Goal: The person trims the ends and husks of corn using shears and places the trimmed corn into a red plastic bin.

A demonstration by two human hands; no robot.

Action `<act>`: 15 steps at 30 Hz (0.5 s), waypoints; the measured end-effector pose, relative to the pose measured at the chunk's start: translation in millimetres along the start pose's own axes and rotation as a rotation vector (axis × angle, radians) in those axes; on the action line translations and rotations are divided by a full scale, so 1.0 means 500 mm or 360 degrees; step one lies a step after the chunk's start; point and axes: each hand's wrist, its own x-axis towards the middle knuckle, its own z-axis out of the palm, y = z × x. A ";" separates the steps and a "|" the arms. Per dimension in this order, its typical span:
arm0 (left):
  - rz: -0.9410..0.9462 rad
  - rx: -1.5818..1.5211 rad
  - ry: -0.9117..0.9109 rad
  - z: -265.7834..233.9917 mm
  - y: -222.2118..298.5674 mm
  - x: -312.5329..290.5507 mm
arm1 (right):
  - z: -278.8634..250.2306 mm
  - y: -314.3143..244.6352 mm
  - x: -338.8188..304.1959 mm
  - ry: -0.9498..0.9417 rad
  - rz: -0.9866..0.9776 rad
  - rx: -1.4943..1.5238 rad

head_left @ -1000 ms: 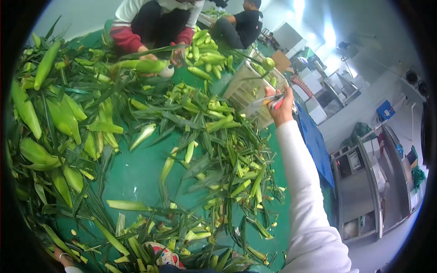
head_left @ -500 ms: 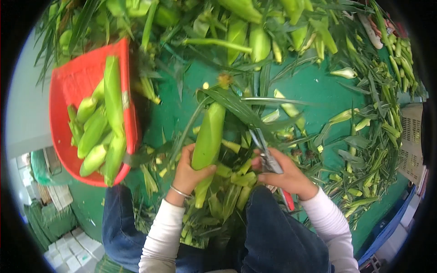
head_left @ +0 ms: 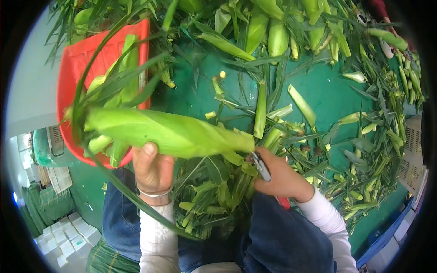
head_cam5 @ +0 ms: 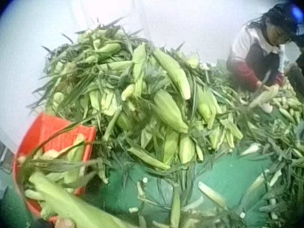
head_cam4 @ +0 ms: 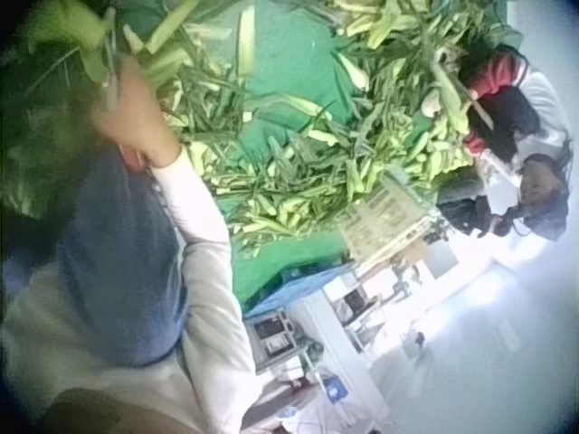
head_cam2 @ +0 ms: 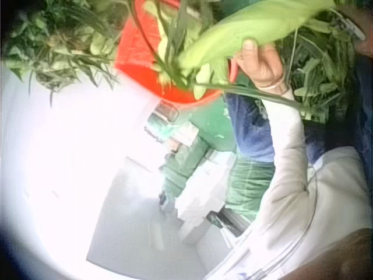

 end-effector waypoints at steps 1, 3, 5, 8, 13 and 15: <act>0.0018 -0.0001 -0.0009 -0.003 0.004 0.004 | -0.003 -0.012 0.000 -0.0038 -0.0002 -0.0028; 0.0184 -0.0040 0.0056 -0.011 0.016 0.006 | 0.010 -0.033 0.008 0.0051 -0.0248 -0.0014; 0.0254 0.0104 0.0173 0.003 0.011 -0.003 | 0.017 -0.067 0.034 -0.0014 -0.0211 0.0073; 0.0182 0.0244 0.0490 0.006 -0.012 -0.031 | 0.043 -0.070 0.083 -0.0024 -0.0261 0.0198; 0.0256 0.0493 0.0485 0.004 -0.031 -0.058 | 0.084 -0.040 0.110 -0.0055 -0.0188 0.0425; 0.0242 0.0607 0.0478 -0.018 -0.039 -0.065 | 0.100 -0.037 0.106 0.0084 -0.0234 0.0563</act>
